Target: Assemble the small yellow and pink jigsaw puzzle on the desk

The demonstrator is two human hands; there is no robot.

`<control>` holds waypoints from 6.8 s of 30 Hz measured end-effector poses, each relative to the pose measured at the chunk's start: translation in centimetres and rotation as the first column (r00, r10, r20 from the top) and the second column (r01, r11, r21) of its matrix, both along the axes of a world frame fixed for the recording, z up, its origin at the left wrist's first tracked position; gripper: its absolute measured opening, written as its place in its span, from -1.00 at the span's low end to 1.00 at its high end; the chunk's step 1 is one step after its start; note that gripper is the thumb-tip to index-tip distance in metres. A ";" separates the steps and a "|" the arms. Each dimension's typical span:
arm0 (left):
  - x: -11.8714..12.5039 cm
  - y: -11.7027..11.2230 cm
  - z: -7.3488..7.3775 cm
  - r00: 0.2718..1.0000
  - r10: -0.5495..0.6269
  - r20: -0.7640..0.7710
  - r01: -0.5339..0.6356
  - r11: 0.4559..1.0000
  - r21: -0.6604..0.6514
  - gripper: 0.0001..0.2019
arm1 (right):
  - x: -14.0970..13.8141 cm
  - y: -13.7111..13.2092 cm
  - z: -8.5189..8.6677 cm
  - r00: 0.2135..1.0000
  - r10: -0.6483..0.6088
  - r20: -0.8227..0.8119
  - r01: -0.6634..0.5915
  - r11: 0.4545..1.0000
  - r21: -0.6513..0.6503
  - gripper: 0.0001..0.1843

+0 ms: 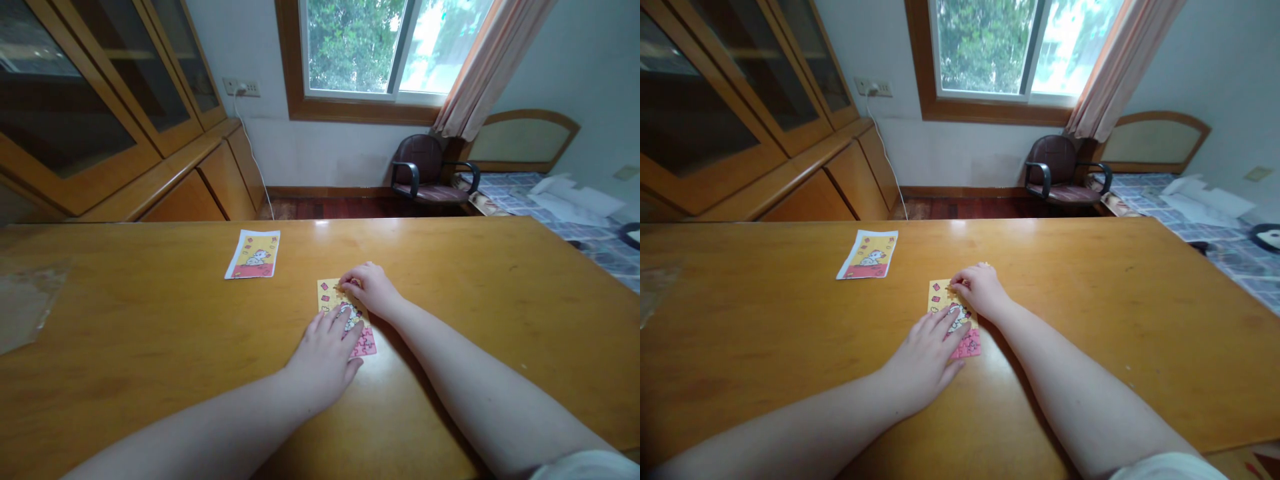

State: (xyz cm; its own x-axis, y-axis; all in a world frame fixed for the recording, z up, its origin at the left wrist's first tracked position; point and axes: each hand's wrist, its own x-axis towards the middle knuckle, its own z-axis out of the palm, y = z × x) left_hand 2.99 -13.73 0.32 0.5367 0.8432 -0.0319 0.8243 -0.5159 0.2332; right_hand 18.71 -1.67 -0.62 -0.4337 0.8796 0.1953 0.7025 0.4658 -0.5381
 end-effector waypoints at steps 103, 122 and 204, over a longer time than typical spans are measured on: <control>0.0 -0.1 0.0 1.000 -0.005 0.024 0.005 1.000 -0.007 -0.46 | 3.7 2.0 -0.3 0.933 -0.342 0.106 0.339 0.939 0.050 -0.96; 0.0 -0.1 0.1 0.999 0.001 0.033 0.000 1.000 -0.017 -0.46 | 1.9 0.5 -0.2 0.991 -0.089 -0.101 0.082 0.994 -0.075 -0.83; -0.2 -0.1 -0.2 0.999 0.000 0.041 0.000 1.000 -0.002 -0.46 | 2.1 0.5 0.4 0.993 0.080 0.087 -0.078 0.997 -0.020 -0.89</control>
